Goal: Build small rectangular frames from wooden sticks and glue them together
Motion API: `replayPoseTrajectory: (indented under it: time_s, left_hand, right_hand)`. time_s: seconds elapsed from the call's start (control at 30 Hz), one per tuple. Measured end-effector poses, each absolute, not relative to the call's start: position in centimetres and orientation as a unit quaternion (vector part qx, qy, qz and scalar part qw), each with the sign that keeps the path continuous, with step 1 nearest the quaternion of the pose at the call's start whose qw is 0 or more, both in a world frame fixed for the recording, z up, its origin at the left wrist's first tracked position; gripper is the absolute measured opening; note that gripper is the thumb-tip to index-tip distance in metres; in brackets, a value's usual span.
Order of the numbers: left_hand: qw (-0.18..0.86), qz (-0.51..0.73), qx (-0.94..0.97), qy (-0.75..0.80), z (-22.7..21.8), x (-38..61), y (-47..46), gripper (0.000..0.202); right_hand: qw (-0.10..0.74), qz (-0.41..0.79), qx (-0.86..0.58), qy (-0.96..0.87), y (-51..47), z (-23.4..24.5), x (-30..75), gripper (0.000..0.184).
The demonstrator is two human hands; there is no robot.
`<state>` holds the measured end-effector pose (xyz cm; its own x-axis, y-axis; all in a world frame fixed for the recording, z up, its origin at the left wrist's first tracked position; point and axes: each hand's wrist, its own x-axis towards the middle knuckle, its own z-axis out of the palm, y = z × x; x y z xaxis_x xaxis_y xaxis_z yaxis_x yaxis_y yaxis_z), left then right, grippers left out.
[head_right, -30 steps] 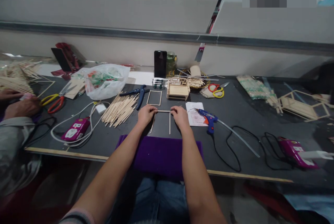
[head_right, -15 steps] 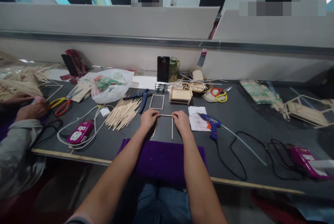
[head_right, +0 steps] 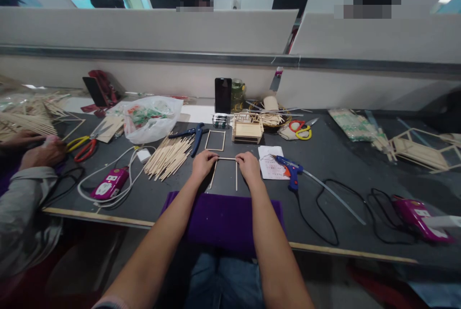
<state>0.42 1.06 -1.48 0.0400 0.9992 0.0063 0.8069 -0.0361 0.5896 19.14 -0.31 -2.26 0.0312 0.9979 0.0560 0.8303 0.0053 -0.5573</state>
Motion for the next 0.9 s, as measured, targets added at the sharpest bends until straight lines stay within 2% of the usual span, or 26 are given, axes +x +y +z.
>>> replayPoseTrajectory:
  time_s: [0.9]
  left_hand:
    - [0.219, 0.242, 0.689, 0.647, -2.05, 0.27, 1.28, 0.015]
  right_hand:
    - [0.262, 0.191, -0.660, -0.677, -0.11, -2.84, 19.57, 0.018]
